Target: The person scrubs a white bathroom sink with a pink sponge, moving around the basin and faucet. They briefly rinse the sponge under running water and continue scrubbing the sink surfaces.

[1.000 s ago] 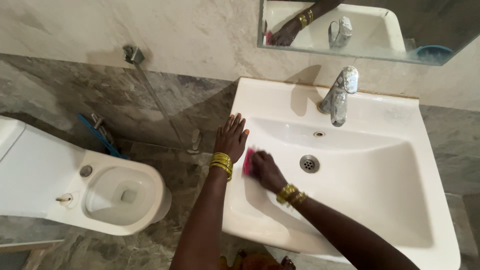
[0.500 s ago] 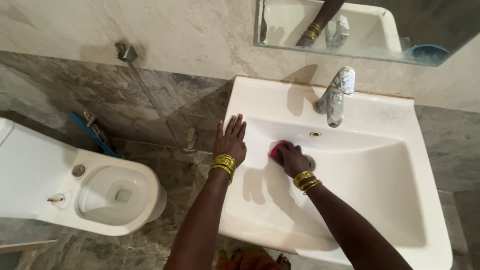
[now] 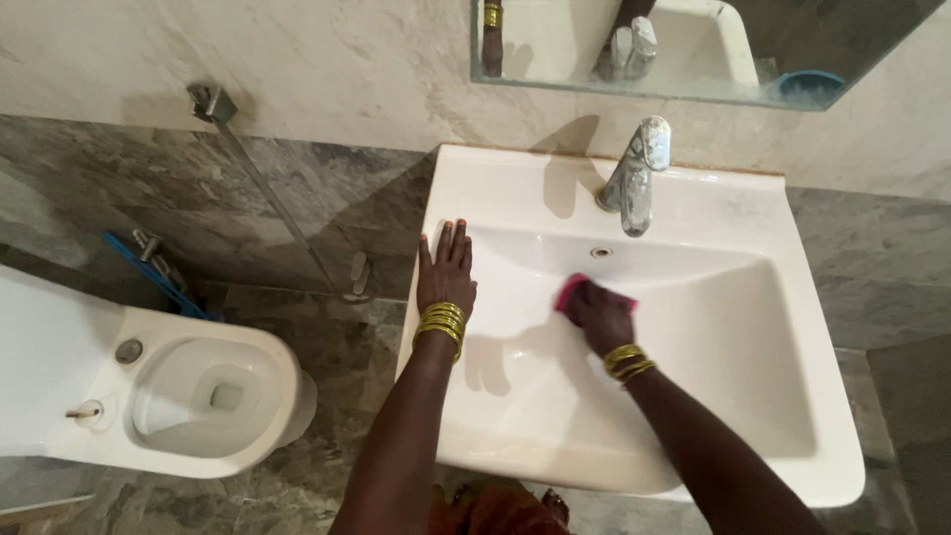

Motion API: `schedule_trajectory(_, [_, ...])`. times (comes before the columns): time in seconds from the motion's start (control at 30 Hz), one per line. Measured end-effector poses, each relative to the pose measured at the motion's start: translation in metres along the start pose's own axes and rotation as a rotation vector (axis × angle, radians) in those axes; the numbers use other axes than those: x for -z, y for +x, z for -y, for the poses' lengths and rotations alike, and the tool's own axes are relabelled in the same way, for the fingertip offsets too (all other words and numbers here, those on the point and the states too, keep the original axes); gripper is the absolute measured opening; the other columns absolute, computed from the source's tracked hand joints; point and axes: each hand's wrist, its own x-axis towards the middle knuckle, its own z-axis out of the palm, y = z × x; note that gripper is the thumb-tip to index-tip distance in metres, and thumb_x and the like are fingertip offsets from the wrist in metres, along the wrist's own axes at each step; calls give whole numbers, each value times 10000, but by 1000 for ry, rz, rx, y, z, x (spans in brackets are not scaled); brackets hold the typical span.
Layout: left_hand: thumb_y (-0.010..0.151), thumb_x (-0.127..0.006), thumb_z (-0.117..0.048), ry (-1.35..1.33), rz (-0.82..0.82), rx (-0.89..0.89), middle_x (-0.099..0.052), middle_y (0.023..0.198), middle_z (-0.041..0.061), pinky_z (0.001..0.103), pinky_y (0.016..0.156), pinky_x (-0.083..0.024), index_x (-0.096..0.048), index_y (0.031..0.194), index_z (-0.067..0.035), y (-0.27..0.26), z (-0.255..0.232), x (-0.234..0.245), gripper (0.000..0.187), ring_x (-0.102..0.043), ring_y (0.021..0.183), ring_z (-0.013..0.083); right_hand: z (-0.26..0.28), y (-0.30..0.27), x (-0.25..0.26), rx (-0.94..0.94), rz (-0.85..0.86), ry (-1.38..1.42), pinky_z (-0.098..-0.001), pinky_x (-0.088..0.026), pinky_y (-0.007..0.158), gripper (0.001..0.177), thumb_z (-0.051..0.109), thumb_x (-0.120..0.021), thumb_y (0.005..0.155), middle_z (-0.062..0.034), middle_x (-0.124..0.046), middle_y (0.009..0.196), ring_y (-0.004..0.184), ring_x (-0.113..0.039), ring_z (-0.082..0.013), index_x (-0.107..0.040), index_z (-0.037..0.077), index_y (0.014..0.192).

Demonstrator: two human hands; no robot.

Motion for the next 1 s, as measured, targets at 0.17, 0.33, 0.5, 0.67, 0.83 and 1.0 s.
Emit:
schedule_trajectory(0.17, [981, -501, -561, 77, 2, -90, 54, 1728, 87, 557, 1247, -8, -245, 1622, -141, -1, 0, 6, 807, 77, 1577, 271, 1, -7, -27, -186, 71, -119, -563, -530, 820, 360, 220, -640, 850, -111, -588, 1346, 1166, -612, -297, -654, 226, 1210])
schedule_trajectory(0.33, [978, -529, -540, 13, 26, -85, 85, 1734, 87, 600, 1226, -30, -279, 1615, -170, -3, 0, 7, 778, 77, 1579, 279, 82, 21, -23, 15, 62, 333, -533, -557, 843, 395, 282, -633, 938, -79, -571, 1417, 1098, -610, -357, -623, 176, 1318])
schedule_trajectory(0.5, [985, -515, -545, 39, 26, -91, 98, 1728, 94, 613, 1216, -49, -279, 1616, -174, -3, 1, 6, 769, 81, 1579, 291, 33, -19, 35, -35, 343, 141, -615, -470, 978, 466, 266, -619, 895, 20, -429, 1545, 1342, -477, -335, -592, 328, 1356])
schedule_trajectory(0.67, [981, -517, -543, 48, 20, -76, 100, 1727, 86, 599, 1227, -47, -278, 1621, -187, -6, 0, 8, 770, 80, 1578, 282, 17, -30, 32, -168, 391, 61, -655, -442, 973, 629, 199, -560, 875, 5, -280, 1646, 1434, -368, -308, -452, 320, 1484])
schedule_trajectory(0.83, [986, -507, -545, 47, 48, -83, 107, 1727, 84, 595, 1223, -45, -278, 1617, -201, -7, 2, 12, 754, 82, 1578, 283, -7, -36, 17, 43, 365, 138, -642, -475, 946, 682, 132, -530, 846, -17, -306, 1621, 1474, -324, -330, -445, 324, 1495])
schedule_trajectory(1.0, [985, -509, -537, 38, 48, -75, 106, 1727, 79, 592, 1228, -43, -280, 1615, -208, -6, 2, 14, 746, 77, 1579, 274, -23, -29, 24, -82, 400, -115, -611, -489, 1014, 628, 194, -541, 931, -9, -343, 1633, 1463, -371, -287, -431, 313, 1537])
